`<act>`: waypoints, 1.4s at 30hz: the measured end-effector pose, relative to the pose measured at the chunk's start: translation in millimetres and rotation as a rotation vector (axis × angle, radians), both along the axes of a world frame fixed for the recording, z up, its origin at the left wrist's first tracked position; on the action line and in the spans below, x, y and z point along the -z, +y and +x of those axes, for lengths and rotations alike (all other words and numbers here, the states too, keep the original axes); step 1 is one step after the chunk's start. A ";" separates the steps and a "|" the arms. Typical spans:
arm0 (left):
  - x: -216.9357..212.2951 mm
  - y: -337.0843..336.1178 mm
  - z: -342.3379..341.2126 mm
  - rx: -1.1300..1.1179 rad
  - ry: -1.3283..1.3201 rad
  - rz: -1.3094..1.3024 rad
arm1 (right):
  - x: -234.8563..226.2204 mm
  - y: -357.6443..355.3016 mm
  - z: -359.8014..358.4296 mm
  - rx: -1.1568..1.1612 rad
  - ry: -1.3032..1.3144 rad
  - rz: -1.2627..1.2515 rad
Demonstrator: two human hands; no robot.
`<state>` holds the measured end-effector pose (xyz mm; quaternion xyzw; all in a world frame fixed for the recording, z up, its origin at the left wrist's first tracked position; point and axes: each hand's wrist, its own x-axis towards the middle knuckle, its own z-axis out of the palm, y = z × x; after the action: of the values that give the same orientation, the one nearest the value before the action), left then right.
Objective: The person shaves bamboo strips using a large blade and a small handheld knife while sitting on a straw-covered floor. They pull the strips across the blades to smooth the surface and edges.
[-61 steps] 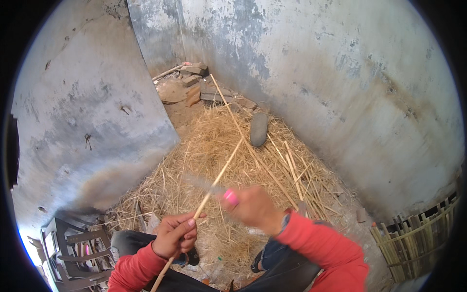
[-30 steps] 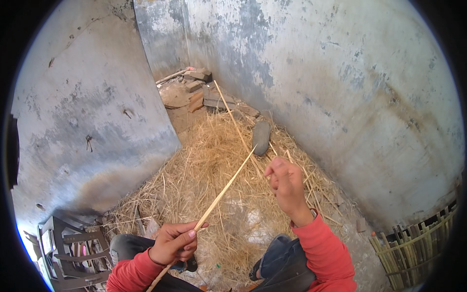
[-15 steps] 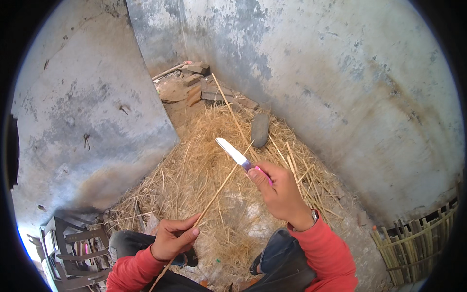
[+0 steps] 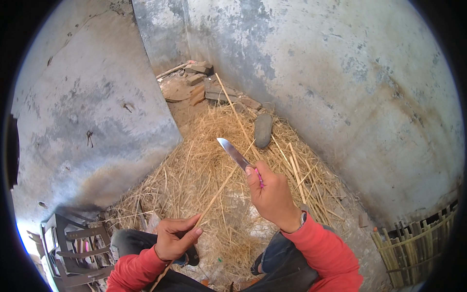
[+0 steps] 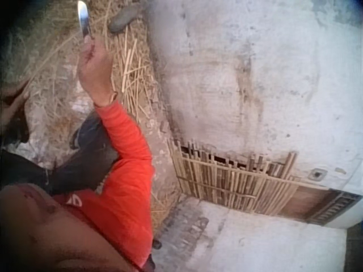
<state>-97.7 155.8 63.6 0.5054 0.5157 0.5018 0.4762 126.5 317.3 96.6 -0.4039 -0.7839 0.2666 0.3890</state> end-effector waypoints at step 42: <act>3.2 14.0 -2.3 -0.107 0.027 0.007 | 5.7 11.3 4.8 -0.052 0.204 -0.141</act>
<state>-100.0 169.8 60.4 0.4855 0.5466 0.5215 0.4400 131.3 328.7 90.9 -0.3803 -0.7297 0.3709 0.4304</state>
